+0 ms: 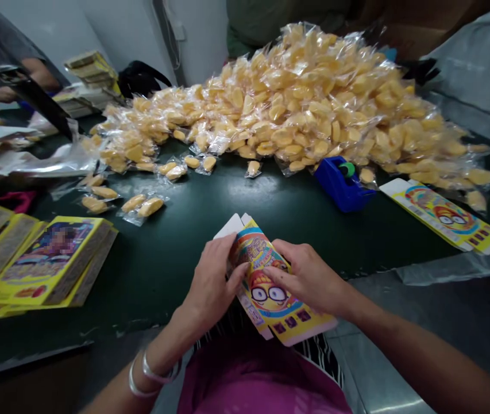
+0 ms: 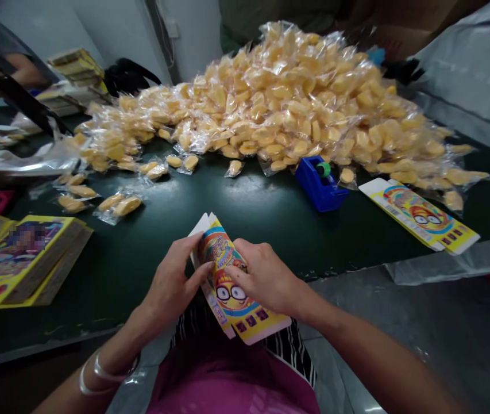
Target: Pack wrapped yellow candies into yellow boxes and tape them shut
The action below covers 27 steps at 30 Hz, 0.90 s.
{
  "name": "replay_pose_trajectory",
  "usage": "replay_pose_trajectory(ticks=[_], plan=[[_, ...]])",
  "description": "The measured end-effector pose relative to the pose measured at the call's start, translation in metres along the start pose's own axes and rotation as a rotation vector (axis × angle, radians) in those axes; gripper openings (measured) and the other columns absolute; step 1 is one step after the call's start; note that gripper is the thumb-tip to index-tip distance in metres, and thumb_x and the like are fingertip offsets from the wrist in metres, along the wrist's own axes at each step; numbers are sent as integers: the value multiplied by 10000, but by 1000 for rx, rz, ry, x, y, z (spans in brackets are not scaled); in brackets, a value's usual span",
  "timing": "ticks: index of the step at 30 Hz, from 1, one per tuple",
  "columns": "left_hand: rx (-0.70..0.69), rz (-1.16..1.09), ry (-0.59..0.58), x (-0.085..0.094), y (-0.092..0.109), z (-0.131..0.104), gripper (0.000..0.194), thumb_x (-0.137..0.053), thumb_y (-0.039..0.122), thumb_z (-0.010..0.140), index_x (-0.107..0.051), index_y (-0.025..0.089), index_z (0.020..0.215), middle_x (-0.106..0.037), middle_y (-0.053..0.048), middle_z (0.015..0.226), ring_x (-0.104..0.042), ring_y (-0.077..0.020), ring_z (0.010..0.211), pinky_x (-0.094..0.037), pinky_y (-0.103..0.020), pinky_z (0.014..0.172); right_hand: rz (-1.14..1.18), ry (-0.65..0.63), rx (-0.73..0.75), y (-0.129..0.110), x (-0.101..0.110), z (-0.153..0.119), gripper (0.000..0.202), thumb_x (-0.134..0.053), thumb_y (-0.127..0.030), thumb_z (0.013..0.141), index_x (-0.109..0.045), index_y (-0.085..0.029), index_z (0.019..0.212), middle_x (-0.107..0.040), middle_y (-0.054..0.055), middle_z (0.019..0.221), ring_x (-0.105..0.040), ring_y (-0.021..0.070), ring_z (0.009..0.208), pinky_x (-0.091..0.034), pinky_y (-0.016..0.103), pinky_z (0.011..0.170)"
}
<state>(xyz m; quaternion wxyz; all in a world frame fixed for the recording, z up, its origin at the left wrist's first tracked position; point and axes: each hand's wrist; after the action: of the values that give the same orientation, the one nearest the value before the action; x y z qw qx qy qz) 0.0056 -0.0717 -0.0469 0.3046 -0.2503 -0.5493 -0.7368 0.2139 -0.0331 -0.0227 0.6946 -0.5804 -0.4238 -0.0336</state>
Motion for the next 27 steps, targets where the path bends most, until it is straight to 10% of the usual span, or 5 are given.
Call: replay_pose_trajectory(ticks=[7, 15, 21, 27], plan=[[166, -508, -219, 28, 4, 23, 126, -724, 301, 794, -660, 193, 802, -688, 5, 794, -606, -157, 744, -504, -259, 706, 388, -185, -61, -9, 20, 6, 228, -581, -427, 894, -629, -206, 922, -697, 8, 820, -648, 159, 695, -466, 244, 564], [313, -711, -431, 47, -9, 36, 244, -755, 390, 753, -762, 172, 864, -768, -65, 877, -693, -243, 851, -562, -341, 795, 847, -371, -248, -12, 21, 32, 490, -776, -378, 731, -610, -232, 1168, -725, 46, 1119, -703, 218, 953, -572, 325, 751], [422, -764, -577, 40, -35, 47, 280, -736, 414, 751, -798, 172, 877, -794, -80, 875, -724, -268, 800, -587, -378, 767, 811, -377, -330, 7, -3, 51, 388, -806, -297, 682, -692, -215, 1044, -772, 46, 951, -736, 227, 806, -603, 351, 695], [395, -635, 136, 47, -45, 36, 241, -783, 321, 745, -723, 220, 956, -720, -55, 1216, -646, -254, 1163, -526, -329, 988, 1124, -214, -376, 19, -22, 38, 409, -828, -325, 684, -677, -189, 1039, -765, 79, 1072, -751, 234, 889, -612, 397, 827]])
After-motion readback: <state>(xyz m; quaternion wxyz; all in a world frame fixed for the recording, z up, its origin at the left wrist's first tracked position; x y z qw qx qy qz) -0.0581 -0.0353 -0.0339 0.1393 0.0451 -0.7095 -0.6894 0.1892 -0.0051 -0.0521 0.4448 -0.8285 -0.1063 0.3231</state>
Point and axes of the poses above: each hand's wrist, its own z-axis towards the middle knuckle, its own x-axis out of the back of the hand, y = z × x
